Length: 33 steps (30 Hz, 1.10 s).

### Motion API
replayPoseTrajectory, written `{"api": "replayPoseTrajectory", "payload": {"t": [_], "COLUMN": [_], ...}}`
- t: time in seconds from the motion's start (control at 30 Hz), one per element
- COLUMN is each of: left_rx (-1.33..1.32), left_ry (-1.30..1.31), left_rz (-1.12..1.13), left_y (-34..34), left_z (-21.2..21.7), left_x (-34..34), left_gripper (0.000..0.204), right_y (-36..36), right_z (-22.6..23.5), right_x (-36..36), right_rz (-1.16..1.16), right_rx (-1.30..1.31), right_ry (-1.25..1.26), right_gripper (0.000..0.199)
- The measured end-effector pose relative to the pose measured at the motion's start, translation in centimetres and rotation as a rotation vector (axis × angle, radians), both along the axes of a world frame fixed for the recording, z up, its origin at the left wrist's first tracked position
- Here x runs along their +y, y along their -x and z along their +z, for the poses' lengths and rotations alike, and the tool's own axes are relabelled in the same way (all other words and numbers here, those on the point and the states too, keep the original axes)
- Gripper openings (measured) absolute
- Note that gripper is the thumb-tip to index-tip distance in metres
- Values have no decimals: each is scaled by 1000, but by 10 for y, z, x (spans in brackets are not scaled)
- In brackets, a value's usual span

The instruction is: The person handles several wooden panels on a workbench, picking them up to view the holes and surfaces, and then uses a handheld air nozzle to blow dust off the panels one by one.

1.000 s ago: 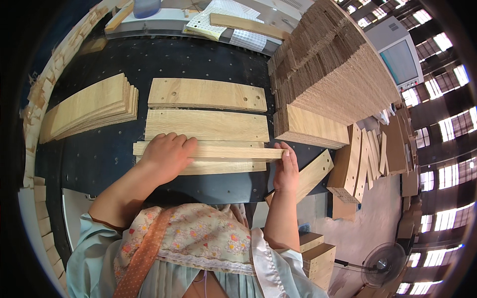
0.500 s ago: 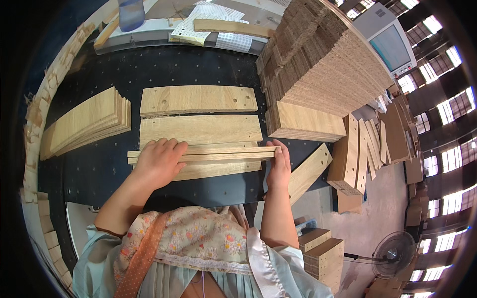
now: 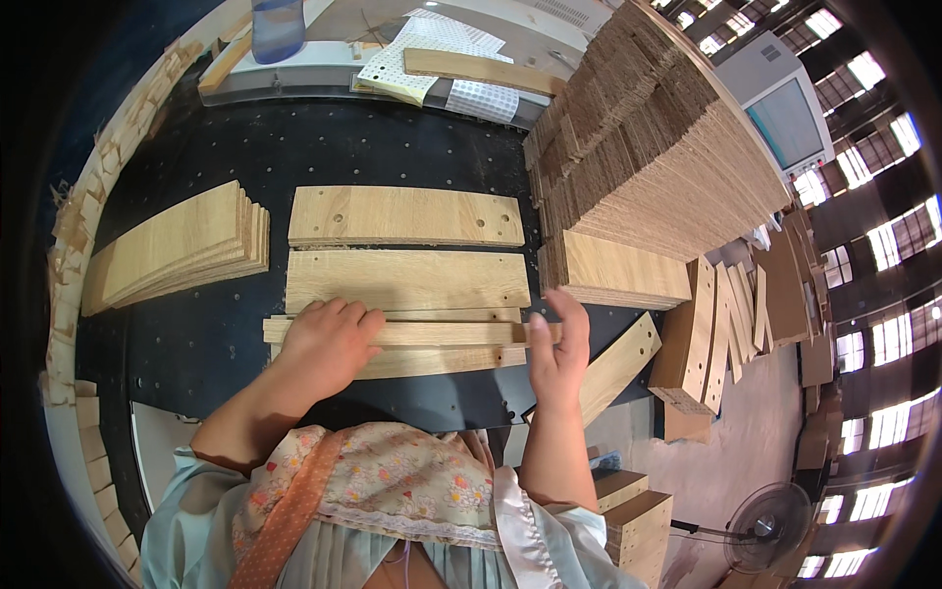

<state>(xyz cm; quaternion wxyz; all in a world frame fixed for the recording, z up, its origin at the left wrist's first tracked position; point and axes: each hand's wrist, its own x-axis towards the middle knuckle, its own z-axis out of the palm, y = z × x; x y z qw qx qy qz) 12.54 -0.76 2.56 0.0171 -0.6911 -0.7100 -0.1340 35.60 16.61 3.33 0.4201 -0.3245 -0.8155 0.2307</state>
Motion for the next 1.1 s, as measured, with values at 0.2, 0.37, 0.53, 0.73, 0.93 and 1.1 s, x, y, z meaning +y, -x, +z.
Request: {"api": "replayPoseTrajectory", "payload": {"t": [0.2,0.37,0.53,0.73,0.93,1.1], "left_rx": [39,-3,-34,-89,-225,-195], "left_ry": [-7,-90,-288,-409,-507,-517], "left_rz": [51,35,14,32,-9,15], "left_y": [3,0,5,7,11,8], "left_z": [-3,-4,-9,-17,-10,-12], "left_x": [-3,-2,-4,-7,-6,-3], "left_gripper": [19,14,14,15,13,12], "right_y": [104,183,235,236,219,207], "right_z": [45,15,-6,5,7,6], "right_x": [24,80,88,74,79,112], "right_rz": [430,544,427,403,406,561], "right_rx": [-464,-893,-1442,-1373,-1041,-831], "right_ry": [-240,-241,-110,-285,-279,28], "right_gripper": [45,86,110,112,93,39]}}
